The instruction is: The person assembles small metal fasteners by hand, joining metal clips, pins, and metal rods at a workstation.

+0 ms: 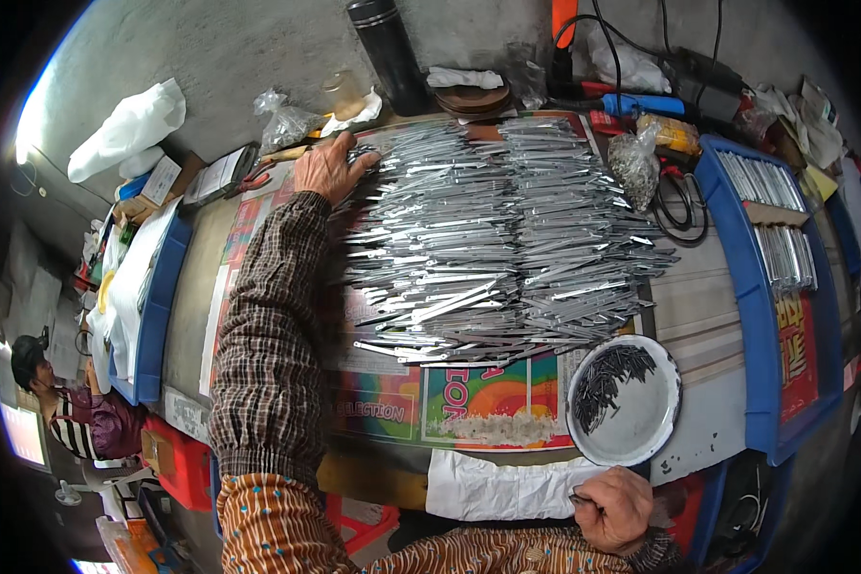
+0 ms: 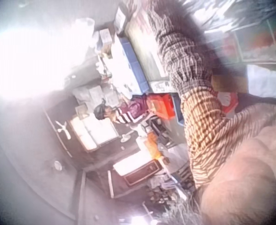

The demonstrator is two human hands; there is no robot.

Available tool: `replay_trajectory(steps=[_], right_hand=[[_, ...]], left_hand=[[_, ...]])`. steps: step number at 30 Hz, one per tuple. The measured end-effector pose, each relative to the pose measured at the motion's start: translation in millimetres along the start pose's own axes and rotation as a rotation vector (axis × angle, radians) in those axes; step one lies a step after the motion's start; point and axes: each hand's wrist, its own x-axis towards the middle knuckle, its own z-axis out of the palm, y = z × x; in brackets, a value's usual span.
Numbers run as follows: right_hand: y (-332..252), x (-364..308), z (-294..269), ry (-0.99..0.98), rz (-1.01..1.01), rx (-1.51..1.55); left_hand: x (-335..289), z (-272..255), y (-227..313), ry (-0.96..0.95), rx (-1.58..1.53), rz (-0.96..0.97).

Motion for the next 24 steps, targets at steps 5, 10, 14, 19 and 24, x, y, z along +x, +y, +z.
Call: replay_trajectory(steps=[5, 10, 14, 19, 24], right_hand=[[-6.1, 2.7, -0.3, 0.014, 0.002, -0.016], [-1.5, 2.1, 0.8, 0.002, 0.031, 0.001], [-3.5, -3.7, 1.3, 0.016, 0.032, -0.016], [-6.4, -2.5, 0.5, 0.003, 0.020, -0.019], [-9.5, 4.3, 2.2, 0.022, 0.008, -0.014]], left_hand=[[5.2, 14.9, -10.4, 0.050, -0.033, 0.070], [4.0, 31.2, -16.8, 0.080, -0.081, 0.071], [-1.9, 29.3, -18.7, 0.116, -0.131, 0.131], [-19.6, 2.8, -19.0, 0.145, -0.177, 0.142], [-63.8, -41.8, -14.7, 0.147, -0.314, 0.181]])
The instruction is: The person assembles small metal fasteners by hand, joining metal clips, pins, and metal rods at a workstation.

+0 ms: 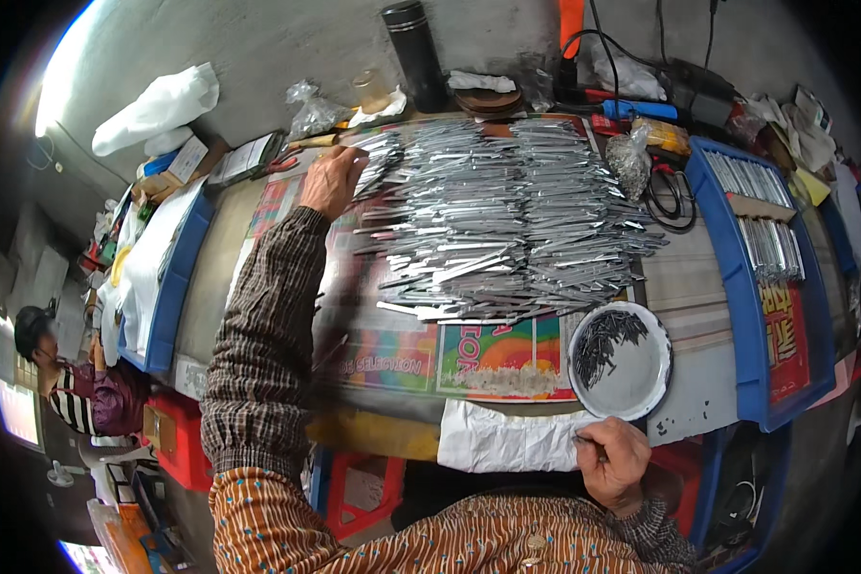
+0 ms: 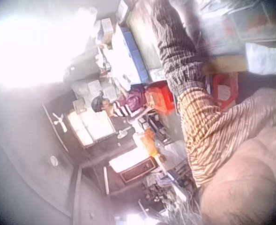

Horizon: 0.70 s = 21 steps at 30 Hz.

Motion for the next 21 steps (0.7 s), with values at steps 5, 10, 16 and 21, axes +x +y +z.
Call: replay_trajectory(steps=[5, 10, 16, 21], right_hand=[[1.9, -3.8, 4.0, 0.027, 0.031, -0.019], [0.7, -2.9, 6.0, 0.080, 0.051, -0.023], [-0.6, -5.7, 8.3, 0.104, 0.049, -0.028], [-1.1, -6.9, 7.6, 0.131, 0.092, 0.013]], left_hand=[[-70.0, -50.0, 44.8, -0.069, -0.103, 0.002], [-152.4, -80.4, 81.8, -0.112, -0.129, -0.123], [-216.9, -81.6, 101.7, -0.119, -0.059, -0.189], [-222.0, -74.0, 109.9, -0.040, 0.079, -0.108]])
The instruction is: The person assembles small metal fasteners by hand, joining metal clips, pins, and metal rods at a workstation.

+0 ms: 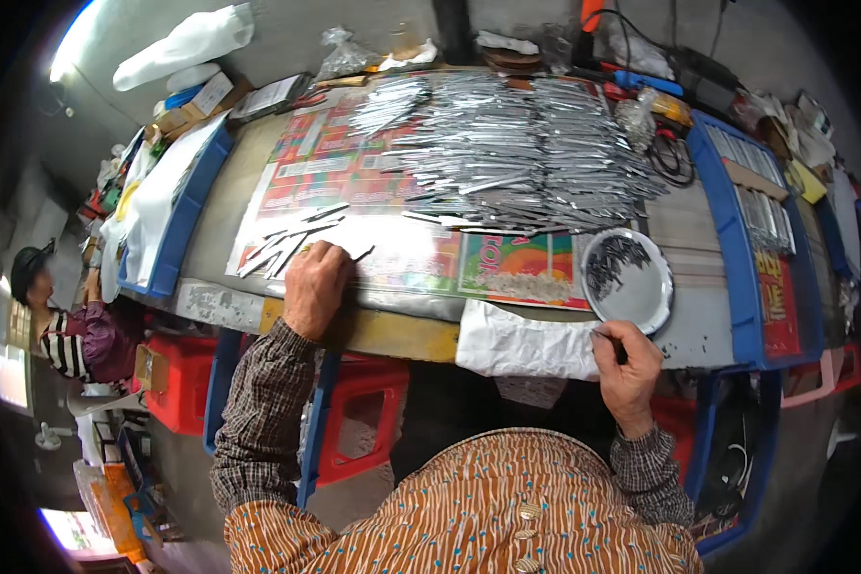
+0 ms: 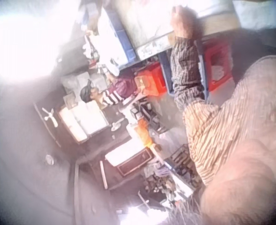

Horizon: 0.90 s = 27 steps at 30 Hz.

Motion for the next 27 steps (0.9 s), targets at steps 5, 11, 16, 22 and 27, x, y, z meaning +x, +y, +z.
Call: replay_trajectory(steps=[5, 11, 16, 22, 27], right_hand=[[-9.4, 4.9, -12.2, -0.045, 0.006, 0.038], [8.6, 18.2, -41.9, -0.029, 0.024, -0.129], [20.1, 33.0, -49.9, -0.084, -0.089, -0.347], [31.4, 51.9, -36.1, -0.165, -0.258, -0.420], [38.2, 57.6, -30.8, -0.199, -0.307, -0.452]], left_hand=[[-3.7, 5.1, -1.0, 0.004, 0.111, -0.005], [-14.2, -8.5, 35.5, 0.065, -0.265, -0.164], [-21.1, -15.4, 73.6, -0.041, -0.995, -0.344], [-19.2, -15.9, 123.5, -0.112, -1.355, -0.473], [-21.3, -5.2, 142.3, -0.127, -1.529, -0.499]])
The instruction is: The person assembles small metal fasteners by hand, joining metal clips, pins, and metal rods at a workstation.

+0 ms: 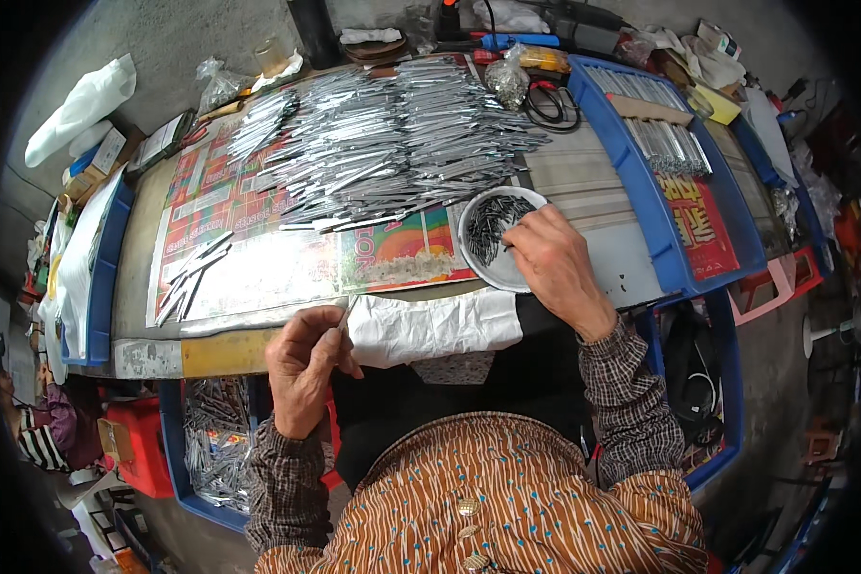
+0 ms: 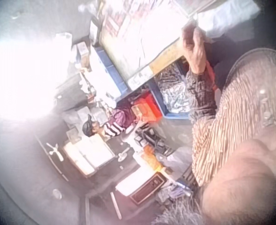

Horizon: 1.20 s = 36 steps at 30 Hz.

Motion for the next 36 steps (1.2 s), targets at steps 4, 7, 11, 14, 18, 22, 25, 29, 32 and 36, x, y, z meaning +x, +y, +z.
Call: replay_trajectory(steps=[4, 7, 11, 14, 18, 22, 25, 29, 32, 36], right_hand=[[-3.3, 3.3, 0.7, -0.020, 0.047, -0.019], [-8.1, 3.9, 5.1, -0.023, 0.114, -0.072], [-9.6, 4.4, 6.4, -0.008, 0.156, -0.150], [-4.3, 2.5, 9.9, -0.018, 0.153, -0.167], [-4.2, 4.8, 7.3, -0.053, 0.133, -0.194], [3.6, 2.3, 7.0, 0.106, -0.055, -0.167], [20.1, -2.2, 14.9, 0.166, -0.119, -0.088], [5.7, 1.1, -4.7, -0.113, 0.200, -0.100], [-12.2, -4.9, -19.6, -0.012, 0.312, 0.198], [-40.7, -12.8, -26.3, -0.006, 0.380, 0.437]], left_hand=[[-2.7, 9.8, -5.6, -0.017, -0.022, -0.033], [-4.3, 15.7, -9.4, -0.035, -0.015, -0.015], [-3.5, 21.2, -6.9, -0.057, 0.037, -0.027], [-3.6, 24.5, -6.9, -0.044, 0.068, -0.026], [-4.7, 25.4, -7.8, -0.016, 0.090, -0.012], [-6.2, 31.9, -5.1, -0.023, 0.080, 0.004], [-6.5, 33.5, -6.2, -0.037, 0.061, -0.002], [-7.8, 34.6, -8.9, -0.094, -0.005, -0.018], [-9.1, 42.1, -11.9, -0.094, -0.051, -0.031], [-10.3, 49.1, -15.1, -0.138, -0.051, -0.052]])
